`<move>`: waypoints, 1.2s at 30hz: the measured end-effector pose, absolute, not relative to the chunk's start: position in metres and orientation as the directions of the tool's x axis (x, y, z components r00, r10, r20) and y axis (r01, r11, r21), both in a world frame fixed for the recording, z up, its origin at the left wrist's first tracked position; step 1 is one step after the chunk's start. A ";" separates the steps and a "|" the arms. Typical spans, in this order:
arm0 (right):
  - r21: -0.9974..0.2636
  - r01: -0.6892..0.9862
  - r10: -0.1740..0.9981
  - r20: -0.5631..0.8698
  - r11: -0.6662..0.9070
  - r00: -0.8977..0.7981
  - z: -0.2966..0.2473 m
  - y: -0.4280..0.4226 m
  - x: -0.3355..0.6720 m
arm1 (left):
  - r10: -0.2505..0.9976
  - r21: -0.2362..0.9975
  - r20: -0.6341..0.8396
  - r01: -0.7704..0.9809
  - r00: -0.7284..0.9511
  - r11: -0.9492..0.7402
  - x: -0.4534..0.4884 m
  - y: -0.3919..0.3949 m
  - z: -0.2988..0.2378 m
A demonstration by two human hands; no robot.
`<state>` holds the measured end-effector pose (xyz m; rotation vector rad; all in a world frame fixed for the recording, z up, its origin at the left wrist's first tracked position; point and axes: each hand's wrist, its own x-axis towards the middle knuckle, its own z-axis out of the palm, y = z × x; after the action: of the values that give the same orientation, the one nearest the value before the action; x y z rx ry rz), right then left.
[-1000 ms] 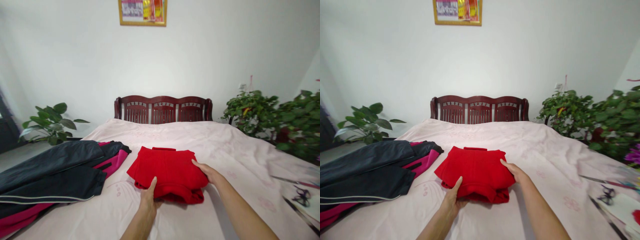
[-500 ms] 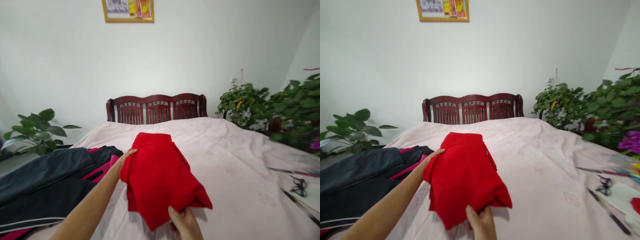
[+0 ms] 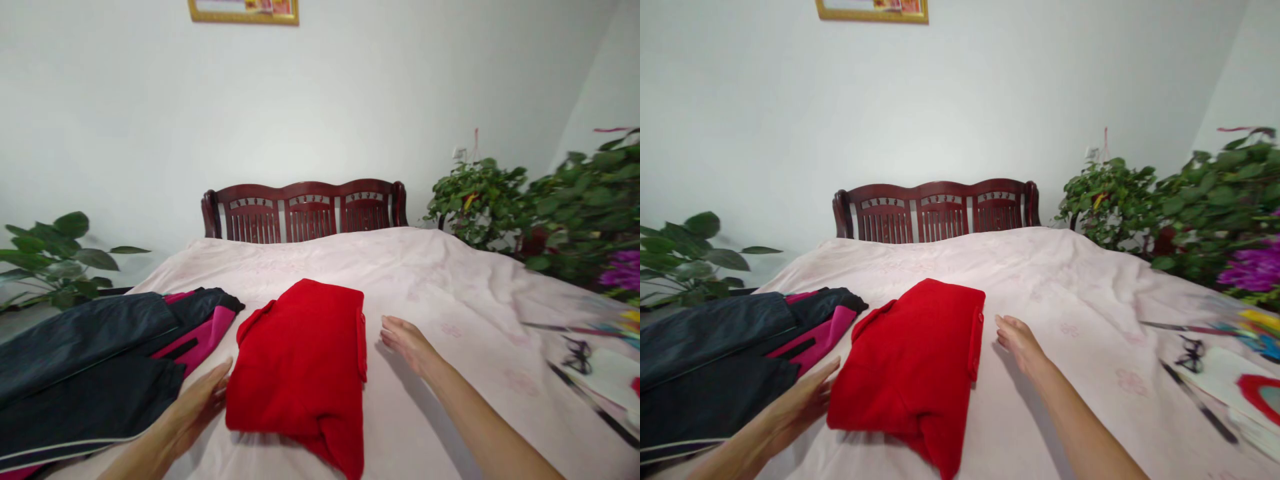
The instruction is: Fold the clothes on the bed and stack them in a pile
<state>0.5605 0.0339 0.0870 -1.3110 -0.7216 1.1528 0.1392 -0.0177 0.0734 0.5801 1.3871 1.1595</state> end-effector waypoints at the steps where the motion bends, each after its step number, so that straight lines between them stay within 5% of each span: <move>1: -0.955 -0.232 0.920 -0.251 -0.185 0.300 0.083 0.049 0.563 | 0.846 0.821 -0.515 -0.361 -0.136 0.442 0.139 -0.029 0.071; 5: -0.917 -0.257 0.921 -0.352 -0.303 0.168 0.073 0.091 0.545 | 0.732 0.628 -0.674 -0.597 -0.097 0.499 0.139 -0.057 0.058; 9: -0.895 -0.299 0.923 -0.374 -0.332 0.093 0.077 0.114 0.519 | 0.740 0.542 -0.672 -0.689 -0.012 0.481 0.166 -0.070 0.045; 13: -0.866 -0.360 0.914 -0.399 -0.348 0.077 0.078 0.124 0.507 | 0.853 0.683 -0.518 -0.632 -0.063 0.368 0.213 -0.065 0.043; 18: -0.877 -0.436 0.881 -0.356 -0.200 0.312 0.073 0.105 0.504 | 0.871 0.816 -0.346 -0.569 -0.350 0.095 0.221 -0.029 0.053; 22: -0.882 -0.469 0.857 -0.277 -0.047 0.434 0.068 0.056 0.510 | 0.917 0.942 -0.165 -0.334 -0.364 0.036 0.191 0.024 0.084; 24: -0.858 -0.513 0.867 -0.278 -0.030 0.414 0.061 0.021 0.516 | 0.952 0.993 -0.106 -0.081 -0.286 0.086 0.178 0.049 0.100; 27: -0.820 -0.538 0.887 -0.381 -0.195 0.260 0.044 -0.033 0.528 | 0.958 0.985 -0.086 0.123 -0.272 0.123 0.171 0.073 0.113; 30: -0.840 -0.377 0.885 -0.455 -0.390 0.100 0.043 -0.076 0.541 | 0.947 0.955 0.041 0.290 -0.318 0.056 0.183 0.073 0.117; 33: -0.953 -0.034 0.953 -0.302 -0.302 -0.017 0.076 -0.084 0.541 | 0.937 0.718 0.320 0.681 -0.141 -0.143 0.217 0.056 0.116; 36: -0.927 0.345 0.989 0.143 0.146 -0.033 0.121 -0.052 0.520 | 0.906 0.368 0.420 0.904 0.049 -0.219 0.260 0.040 0.109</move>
<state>0.5203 -0.0520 0.1214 -1.3429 -1.5354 0.9144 0.2598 0.0398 0.1090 2.2718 1.9598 0.9152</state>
